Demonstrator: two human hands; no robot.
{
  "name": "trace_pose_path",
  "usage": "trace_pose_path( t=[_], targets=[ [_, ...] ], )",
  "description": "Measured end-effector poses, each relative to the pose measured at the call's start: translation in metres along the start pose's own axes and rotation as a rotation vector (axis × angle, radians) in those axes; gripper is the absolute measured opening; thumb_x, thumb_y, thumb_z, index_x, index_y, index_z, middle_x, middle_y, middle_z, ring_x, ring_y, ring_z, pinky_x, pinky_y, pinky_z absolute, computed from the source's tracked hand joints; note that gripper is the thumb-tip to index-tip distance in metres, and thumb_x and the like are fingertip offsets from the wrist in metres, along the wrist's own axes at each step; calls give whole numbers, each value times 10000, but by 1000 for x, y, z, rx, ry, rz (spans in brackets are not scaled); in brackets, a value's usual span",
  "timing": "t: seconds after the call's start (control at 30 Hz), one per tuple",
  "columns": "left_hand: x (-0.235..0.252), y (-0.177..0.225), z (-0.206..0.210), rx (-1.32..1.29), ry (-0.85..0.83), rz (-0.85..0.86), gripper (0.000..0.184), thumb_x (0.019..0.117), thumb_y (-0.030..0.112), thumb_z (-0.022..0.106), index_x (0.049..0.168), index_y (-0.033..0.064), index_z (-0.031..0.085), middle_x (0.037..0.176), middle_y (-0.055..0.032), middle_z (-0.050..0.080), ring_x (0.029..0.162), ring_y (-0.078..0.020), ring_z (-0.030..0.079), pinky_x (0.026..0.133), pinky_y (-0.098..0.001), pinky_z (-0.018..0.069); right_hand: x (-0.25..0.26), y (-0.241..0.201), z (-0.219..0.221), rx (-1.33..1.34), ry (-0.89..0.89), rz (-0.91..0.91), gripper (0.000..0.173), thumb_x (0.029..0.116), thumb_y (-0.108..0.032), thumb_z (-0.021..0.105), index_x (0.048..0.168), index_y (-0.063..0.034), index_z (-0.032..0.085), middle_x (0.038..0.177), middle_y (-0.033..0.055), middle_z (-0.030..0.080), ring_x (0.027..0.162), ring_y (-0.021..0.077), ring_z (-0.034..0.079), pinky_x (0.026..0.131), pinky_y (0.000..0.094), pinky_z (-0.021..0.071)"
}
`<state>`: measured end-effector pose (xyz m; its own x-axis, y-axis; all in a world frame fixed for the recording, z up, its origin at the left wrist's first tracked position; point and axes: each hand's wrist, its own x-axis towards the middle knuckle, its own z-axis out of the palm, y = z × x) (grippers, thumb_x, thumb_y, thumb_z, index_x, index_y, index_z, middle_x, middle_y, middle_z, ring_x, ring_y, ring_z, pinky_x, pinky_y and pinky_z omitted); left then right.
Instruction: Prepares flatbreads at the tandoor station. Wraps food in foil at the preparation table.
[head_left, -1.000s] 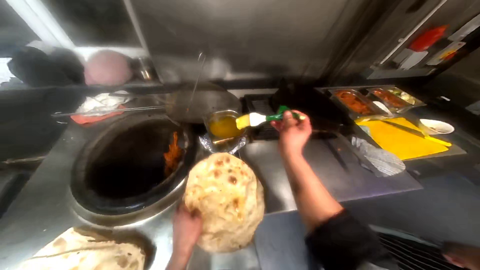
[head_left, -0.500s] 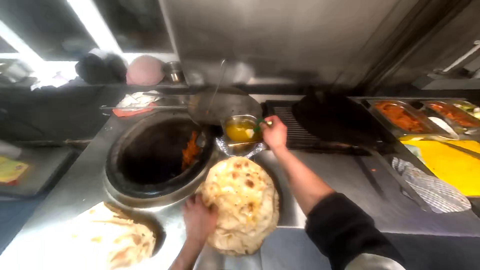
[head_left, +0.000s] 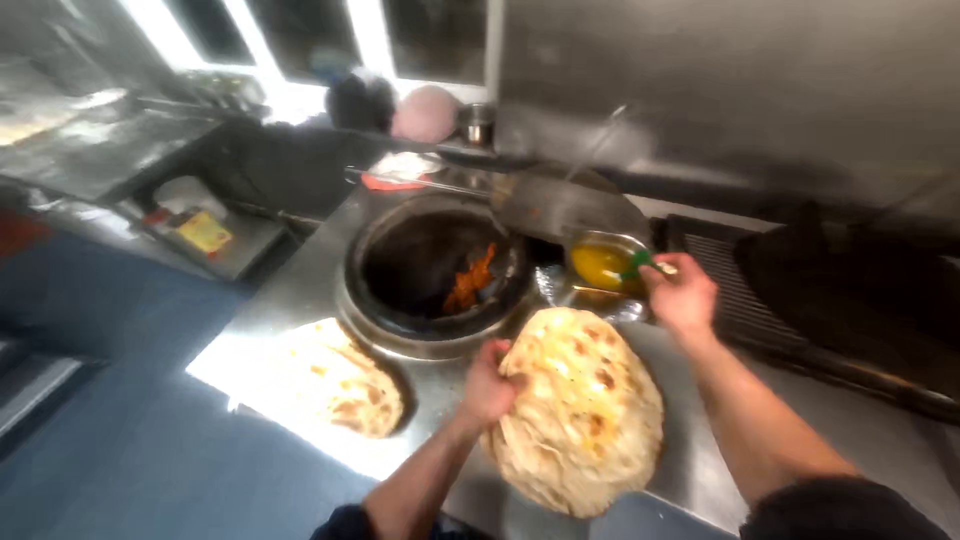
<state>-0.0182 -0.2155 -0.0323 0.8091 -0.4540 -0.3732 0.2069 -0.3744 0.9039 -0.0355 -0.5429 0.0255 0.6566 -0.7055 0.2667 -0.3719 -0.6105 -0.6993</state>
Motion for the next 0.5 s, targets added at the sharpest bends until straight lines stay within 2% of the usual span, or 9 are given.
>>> trace_pose_path(
  t=[0.07,0.13,0.17,0.23,0.3,0.37,0.4,0.43,0.5],
  targets=[
    [0,-1,5,-189,27,-183,674,814,150,818,1405,81,501,1203,-154,687,1081,-266,695,923,-474,594,2,1,-1,96,70,73,344,1000,-239,672,1273,-39,613,1012,236,718,890,395,713,824,635,553],
    [0,-1,5,-204,-25,-342,541,838,199,795,1316,43,596,1196,-174,693,1099,-291,689,924,-510,585,1,0,-4,107,136,107,381,1019,-254,638,1320,-28,581,1031,237,722,924,390,721,857,624,555],
    [0,-1,4,-174,-72,-362,533,846,180,773,1332,50,598,1232,-176,680,1132,-298,673,945,-524,571,-1,-1,-5,87,151,102,385,1026,-256,624,1331,-25,574,1036,243,719,936,399,717,864,629,547],
    [-3,-1,-1,-179,-161,-319,579,836,90,743,1387,103,565,1289,-152,661,1156,-281,666,947,-514,577,-4,-7,-3,63,123,101,374,1032,-248,620,1327,-23,575,1038,256,712,934,418,706,863,644,531],
    [-10,0,-7,-324,-253,-264,673,826,5,712,1453,122,497,1292,-148,659,1116,-266,688,908,-482,604,-3,-9,0,124,80,152,362,1018,-227,652,1311,-25,585,1034,245,715,906,388,717,849,618,553],
    [-29,-1,-18,-527,-325,-232,731,843,-42,674,1506,116,410,1270,-167,660,1082,-281,699,886,-479,614,-3,-10,0,289,121,253,352,998,-180,668,1295,-9,590,1072,218,702,906,308,722,855,527,587],
    [-41,0,-29,-604,-329,-215,746,844,-47,661,1518,111,383,1245,-174,668,1060,-288,707,873,-481,620,-3,-12,-2,407,171,308,341,994,-158,661,1288,-3,584,1084,174,683,887,235,715,836,443,609],
    [-56,2,-42,-662,-306,-187,734,841,-50,652,1509,95,387,1199,-173,685,1022,-285,718,849,-474,628,-3,-15,-6,539,225,358,330,995,-134,652,1282,4,570,1082,133,665,857,177,711,803,373,624],
    [-93,1,-76,-754,-182,-104,670,819,-45,665,1447,55,453,1090,-159,718,932,-262,736,787,-451,643,-10,-25,-21,755,299,399,312,1002,-113,628,1276,8,543,1045,95,673,804,156,721,749,340,642]
  ],
)
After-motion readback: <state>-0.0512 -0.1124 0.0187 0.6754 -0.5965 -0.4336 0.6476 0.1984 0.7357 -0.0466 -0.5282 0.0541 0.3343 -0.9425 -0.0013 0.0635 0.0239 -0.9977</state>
